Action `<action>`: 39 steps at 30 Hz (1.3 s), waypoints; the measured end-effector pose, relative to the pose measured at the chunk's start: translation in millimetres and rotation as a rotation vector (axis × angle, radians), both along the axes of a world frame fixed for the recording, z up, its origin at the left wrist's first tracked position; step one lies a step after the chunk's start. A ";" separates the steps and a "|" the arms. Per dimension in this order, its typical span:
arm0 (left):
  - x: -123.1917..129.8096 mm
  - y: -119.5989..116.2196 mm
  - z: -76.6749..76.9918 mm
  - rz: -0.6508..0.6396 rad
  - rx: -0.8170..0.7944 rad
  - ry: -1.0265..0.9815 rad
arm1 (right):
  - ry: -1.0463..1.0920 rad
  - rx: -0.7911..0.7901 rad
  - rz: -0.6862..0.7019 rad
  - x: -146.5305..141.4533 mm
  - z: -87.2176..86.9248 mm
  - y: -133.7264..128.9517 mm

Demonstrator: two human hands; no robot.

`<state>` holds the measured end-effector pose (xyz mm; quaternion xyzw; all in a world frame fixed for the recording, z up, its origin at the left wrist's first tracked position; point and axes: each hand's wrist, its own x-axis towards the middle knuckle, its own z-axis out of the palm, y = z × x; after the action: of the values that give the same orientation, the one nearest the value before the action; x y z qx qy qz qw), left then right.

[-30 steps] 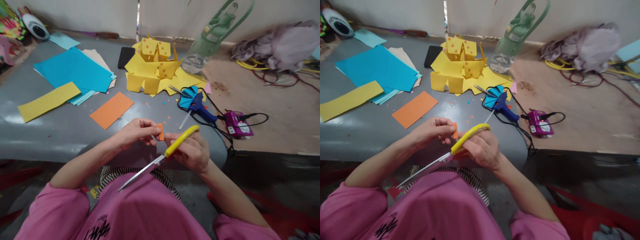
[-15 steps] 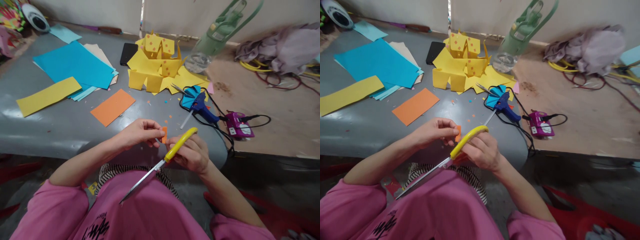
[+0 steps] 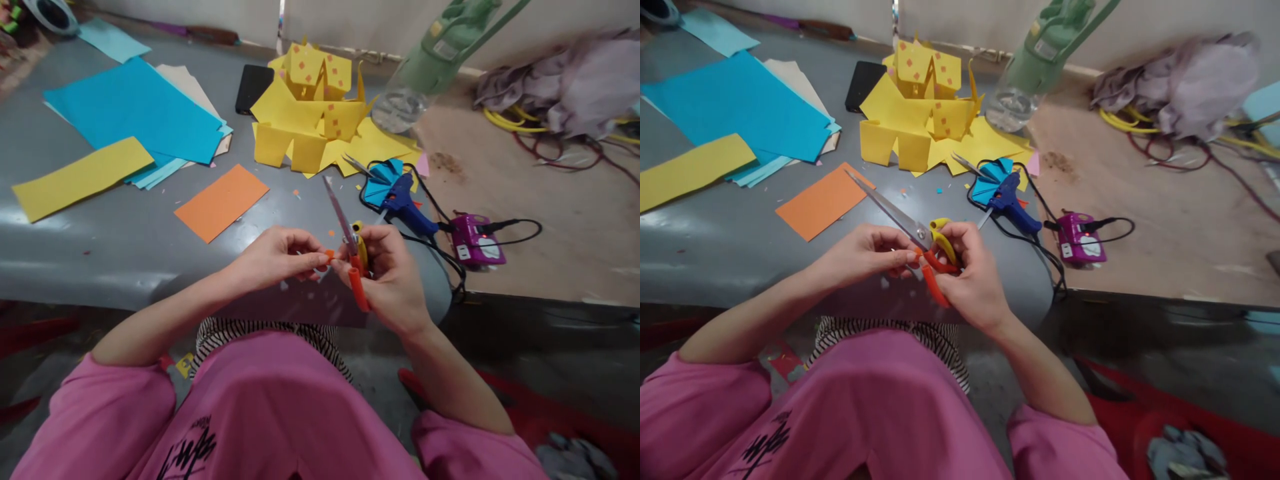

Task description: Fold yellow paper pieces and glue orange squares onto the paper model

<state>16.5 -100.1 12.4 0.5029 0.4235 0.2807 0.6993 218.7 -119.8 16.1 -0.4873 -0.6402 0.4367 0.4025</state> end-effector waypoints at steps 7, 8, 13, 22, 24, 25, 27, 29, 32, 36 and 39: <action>-3.2 -0.7 -0.6 -0.064 0.116 0.092 | -0.018 -0.029 -0.011 -3.4 6.0 0.1; -3.3 -1.3 -0.6 -0.064 0.141 0.109 | -0.026 -0.029 -0.007 -3.7 6.4 0.3; -3.5 -4.7 -1.5 -0.057 0.252 0.153 | -0.067 -0.017 0.030 -4.4 7.1 2.4; -5.6 -7.6 -6.2 -0.079 0.329 0.139 | -0.191 0.055 0.083 -2.2 9.5 3.8; -5.1 -7.9 -7.5 -0.066 0.348 0.128 | -0.212 0.063 0.103 -1.8 9.8 3.7; -4.7 -7.8 -7.9 -0.054 0.354 0.127 | -0.215 0.061 0.108 -1.8 9.7 3.6; -3.9 -7.5 -8.1 -0.026 0.343 0.122 | -0.187 0.049 0.093 -2.1 9.5 3.1; -2.7 -7.0 -7.1 0.023 0.294 0.098 | -0.125 0.015 0.046 -3.0 9.3 2.4; -0.2 -6.5 -4.0 0.108 0.219 0.053 | -0.022 -0.054 -0.006 -4.9 8.8 1.7; 3.6 -7.0 -0.6 0.143 0.213 0.008 | 0.076 -0.099 -0.029 -8.1 6.3 3.0; 5.4 -7.4 0.1 0.158 0.218 0.000 | 0.123 -0.092 -0.050 -10.0 3.8 4.9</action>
<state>21.9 -107.4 12.4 0.5412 0.4285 0.3792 0.6162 208.7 -114.9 19.9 -0.4935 -0.5810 0.4845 0.4292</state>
